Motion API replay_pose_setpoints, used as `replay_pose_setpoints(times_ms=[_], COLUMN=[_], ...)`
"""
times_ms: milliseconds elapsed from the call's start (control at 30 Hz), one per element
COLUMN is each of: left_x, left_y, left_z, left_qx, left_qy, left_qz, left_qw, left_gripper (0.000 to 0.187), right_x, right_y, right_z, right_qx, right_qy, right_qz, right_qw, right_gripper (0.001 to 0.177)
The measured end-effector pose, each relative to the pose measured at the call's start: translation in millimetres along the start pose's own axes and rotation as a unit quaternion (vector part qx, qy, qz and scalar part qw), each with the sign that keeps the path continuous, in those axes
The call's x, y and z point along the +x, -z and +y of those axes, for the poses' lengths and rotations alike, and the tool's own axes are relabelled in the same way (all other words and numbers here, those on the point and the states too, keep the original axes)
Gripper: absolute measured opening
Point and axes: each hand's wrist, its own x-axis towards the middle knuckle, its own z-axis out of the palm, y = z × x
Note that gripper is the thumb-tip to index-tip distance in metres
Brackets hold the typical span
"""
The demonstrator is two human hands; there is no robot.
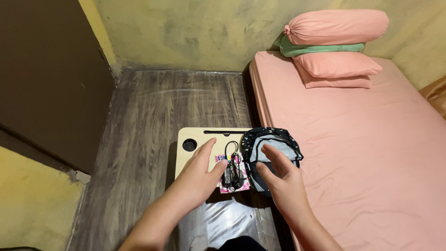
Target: The person opens a small black bag resting on a folding table beside the bed, takes out a laptop charger, wraps the cable around the charger brick, carries it to a desk, and places it next to a closed laptop.
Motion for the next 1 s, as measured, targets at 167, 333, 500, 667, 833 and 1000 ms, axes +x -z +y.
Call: replay_pose_setpoints(times_ms=[167,333,500,667,833,1000], left_x=[2,7,9,8,10,18], left_y=[-5,-9,-18,-33,-36,-31], left_z=[4,14,29,41,43,42], left_qx=[0.000,0.025,0.029,0.023,0.014,0.029], left_qy=[-0.027,-0.077,-0.067,-0.060,-0.041,-0.068], left_qz=[0.039,0.112,0.125,0.119,0.103,0.105], left_qw=[0.999,0.990,0.990,0.991,0.994,0.992], left_gripper=[0.067,0.065,0.063,0.062,0.061,0.060], right_x=[8,18,28,32,34,37], right_y=[13,27,43,55,57,51], right_z=[-4,-3,-4,-1,1,-3], right_qx=[0.018,0.011,-0.003,0.018,0.026,0.027], right_qy=[-0.003,0.019,0.027,0.028,0.034,0.039], right_qz=[0.007,-0.003,-0.004,-0.009,-0.009,-0.005], right_qw=[1.000,1.000,1.000,0.999,0.999,0.999], right_gripper=[0.055,0.056,0.055,0.055,0.053,0.054])
